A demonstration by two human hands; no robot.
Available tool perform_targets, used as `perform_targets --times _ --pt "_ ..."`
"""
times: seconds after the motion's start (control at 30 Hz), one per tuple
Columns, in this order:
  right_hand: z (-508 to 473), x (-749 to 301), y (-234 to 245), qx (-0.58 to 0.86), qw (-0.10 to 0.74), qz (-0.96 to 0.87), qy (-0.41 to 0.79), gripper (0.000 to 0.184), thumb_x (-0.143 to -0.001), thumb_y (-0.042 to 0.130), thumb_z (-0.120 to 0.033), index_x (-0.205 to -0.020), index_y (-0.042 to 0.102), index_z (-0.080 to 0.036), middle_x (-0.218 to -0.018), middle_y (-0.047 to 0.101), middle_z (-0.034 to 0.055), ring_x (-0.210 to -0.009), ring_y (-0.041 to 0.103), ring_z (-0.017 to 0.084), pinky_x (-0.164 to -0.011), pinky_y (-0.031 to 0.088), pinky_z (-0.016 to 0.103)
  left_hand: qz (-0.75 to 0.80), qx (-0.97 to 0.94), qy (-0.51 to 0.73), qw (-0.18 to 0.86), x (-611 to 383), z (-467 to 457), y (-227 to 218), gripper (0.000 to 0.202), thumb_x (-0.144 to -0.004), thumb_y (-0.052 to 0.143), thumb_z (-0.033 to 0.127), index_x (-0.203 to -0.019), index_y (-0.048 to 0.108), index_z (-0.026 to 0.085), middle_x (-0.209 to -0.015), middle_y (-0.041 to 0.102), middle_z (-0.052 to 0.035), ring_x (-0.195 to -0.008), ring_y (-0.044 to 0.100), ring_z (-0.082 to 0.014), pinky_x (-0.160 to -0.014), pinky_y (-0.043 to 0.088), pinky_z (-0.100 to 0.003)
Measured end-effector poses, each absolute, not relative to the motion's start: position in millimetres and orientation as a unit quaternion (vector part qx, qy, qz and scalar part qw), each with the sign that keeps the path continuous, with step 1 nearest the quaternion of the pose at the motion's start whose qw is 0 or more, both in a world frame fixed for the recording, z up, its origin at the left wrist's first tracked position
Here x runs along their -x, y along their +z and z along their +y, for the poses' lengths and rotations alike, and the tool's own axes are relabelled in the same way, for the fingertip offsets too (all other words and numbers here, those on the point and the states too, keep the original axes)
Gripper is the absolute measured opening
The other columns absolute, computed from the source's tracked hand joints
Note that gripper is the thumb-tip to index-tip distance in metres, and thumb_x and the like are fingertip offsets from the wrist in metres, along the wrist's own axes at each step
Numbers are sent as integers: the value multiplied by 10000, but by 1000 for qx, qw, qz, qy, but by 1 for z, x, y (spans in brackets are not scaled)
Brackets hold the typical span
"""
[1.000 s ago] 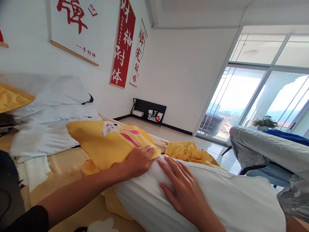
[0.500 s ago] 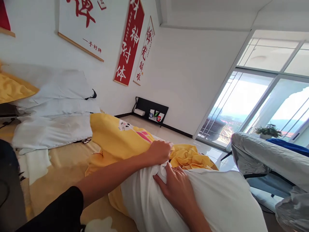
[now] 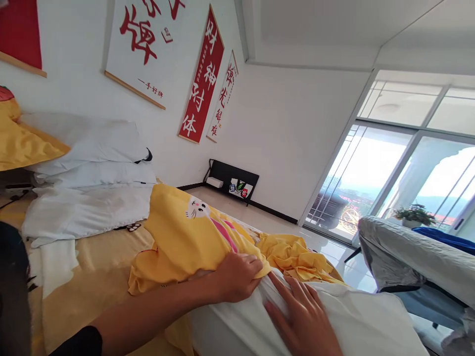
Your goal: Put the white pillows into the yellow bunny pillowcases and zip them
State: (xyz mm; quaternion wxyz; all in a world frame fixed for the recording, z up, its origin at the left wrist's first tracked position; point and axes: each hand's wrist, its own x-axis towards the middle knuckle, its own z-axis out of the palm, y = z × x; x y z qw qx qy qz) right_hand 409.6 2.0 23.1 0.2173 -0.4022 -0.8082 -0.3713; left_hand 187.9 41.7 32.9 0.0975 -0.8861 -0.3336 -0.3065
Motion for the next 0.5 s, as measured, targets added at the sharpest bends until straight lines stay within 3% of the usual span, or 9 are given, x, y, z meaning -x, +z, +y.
perform_targets --times 0.1,0.2,0.3,0.4,0.5 --pt "-12 -437 60 403 248 -823 -315 390 -919 475 -499 -1269 582 -361 -1195 684 11 -1017 673 254 -777 574 383 -291 893 -310 149 -188 26 23 176 -892 477 320 -950 555 173 -941 665 -39 -801 637 -196 -555 457 -297" --pt "-6 -414 125 461 270 -801 -270 437 -929 433 -540 -1289 570 -332 -1189 687 43 -991 681 268 -760 578 402 -234 883 -354 199 -204 8 8 144 -874 497 307 -896 552 175 -845 640 -35 -715 604 -182 -483 389 -304" --pt "19 -341 172 448 214 -837 -227 588 -891 443 -631 -1388 479 -317 -1274 643 62 -1107 628 293 -878 531 485 -197 864 -410 218 -216 0 -4 145 -862 526 322 -832 534 181 -756 600 -24 -674 570 -165 -471 353 -317" --pt "49 -273 164 429 147 -881 -134 648 -859 465 -665 -1372 503 -271 -1235 659 83 -1104 617 281 -921 489 489 -178 854 -435 225 -210 5 -8 150 -875 526 311 -794 526 185 -725 585 -14 -686 560 -156 -507 373 -320" --pt "72 -245 121 448 154 -880 27 534 -916 363 -624 -1023 700 -224 -914 724 42 -833 647 207 -754 521 354 -160 857 -422 247 -182 12 -17 187 -886 529 330 -763 531 189 -713 591 -7 -706 566 -149 -604 436 -304"
